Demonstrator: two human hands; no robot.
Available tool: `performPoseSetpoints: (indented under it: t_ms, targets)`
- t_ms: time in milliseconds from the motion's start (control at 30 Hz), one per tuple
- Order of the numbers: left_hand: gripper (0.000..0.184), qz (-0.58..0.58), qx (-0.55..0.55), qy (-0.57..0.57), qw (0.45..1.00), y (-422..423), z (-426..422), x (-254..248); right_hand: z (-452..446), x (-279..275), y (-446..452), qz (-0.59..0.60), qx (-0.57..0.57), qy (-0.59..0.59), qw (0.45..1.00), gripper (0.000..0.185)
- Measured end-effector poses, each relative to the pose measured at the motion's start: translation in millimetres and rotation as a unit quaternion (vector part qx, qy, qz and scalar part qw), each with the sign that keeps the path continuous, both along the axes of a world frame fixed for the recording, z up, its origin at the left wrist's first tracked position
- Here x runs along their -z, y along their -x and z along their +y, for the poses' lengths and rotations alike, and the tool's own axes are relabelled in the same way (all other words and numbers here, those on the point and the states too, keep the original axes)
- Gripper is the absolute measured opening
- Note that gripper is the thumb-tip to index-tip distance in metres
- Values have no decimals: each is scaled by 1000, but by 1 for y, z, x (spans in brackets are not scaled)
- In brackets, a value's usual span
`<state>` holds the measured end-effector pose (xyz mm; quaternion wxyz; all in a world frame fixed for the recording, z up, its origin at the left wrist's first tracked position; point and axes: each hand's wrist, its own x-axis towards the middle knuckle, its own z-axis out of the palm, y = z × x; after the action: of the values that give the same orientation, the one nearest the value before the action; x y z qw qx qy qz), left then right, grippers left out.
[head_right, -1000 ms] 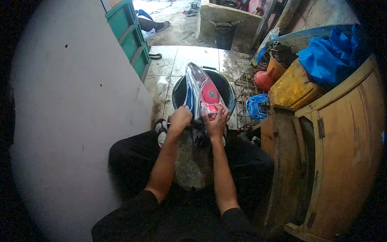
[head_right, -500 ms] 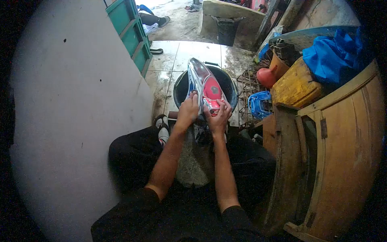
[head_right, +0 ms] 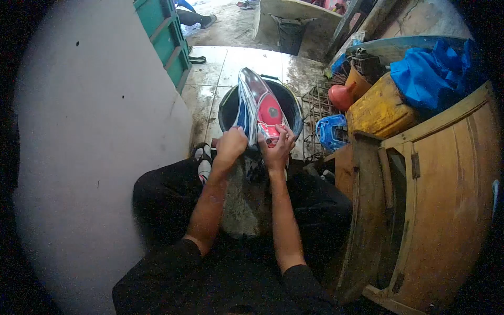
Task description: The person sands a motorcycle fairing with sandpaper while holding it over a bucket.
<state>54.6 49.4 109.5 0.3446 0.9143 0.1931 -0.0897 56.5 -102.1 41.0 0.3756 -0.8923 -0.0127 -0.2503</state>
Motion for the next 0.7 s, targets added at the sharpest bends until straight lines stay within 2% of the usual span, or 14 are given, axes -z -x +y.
performPoseSetpoints:
  t_ms: [67,200,267,333,400,433,467,533,567,600,700]
  targets:
    - [42,-113,53,54,991,4,0,-14,2,3,-1,-22,-9,-11,1000,67]
    - [42,-153,3,18,988,0,-14,4,2,2,0,7,-7,-4,1000,68]
    - [42,4,-11,-19,1000,0,-4,7,1,2,-1,-21,-11,2,1000,69]
    - [42,31,20,-9,999,3,4,-8,3,2,1,0,3,7,1000,68]
    - [39,-65,34,80,994,3,5,-9,4,1,-1,-14,-1,-3,1000,67]
    - [35,-256,61,115,958,1,-1,3,3,-1,-1,-8,-6,-4,1000,67]
    - [35,-254,60,114,959,2,-3,9,3,-2,-1,-1,-9,-3,1000,67]
    - [33,-159,40,-4,986,5,-9,-3,1,0,0,-3,-11,2,1000,67]
    - [34,-70,28,-33,997,2,-4,10,2,0,1,-7,-7,2,1000,67]
    - [37,-41,3,-22,999,4,0,10,3,0,2,-12,-2,1,1000,67]
    - [40,-7,18,18,1000,-4,9,13,3,1,0,-17,-3,-2,1000,68]
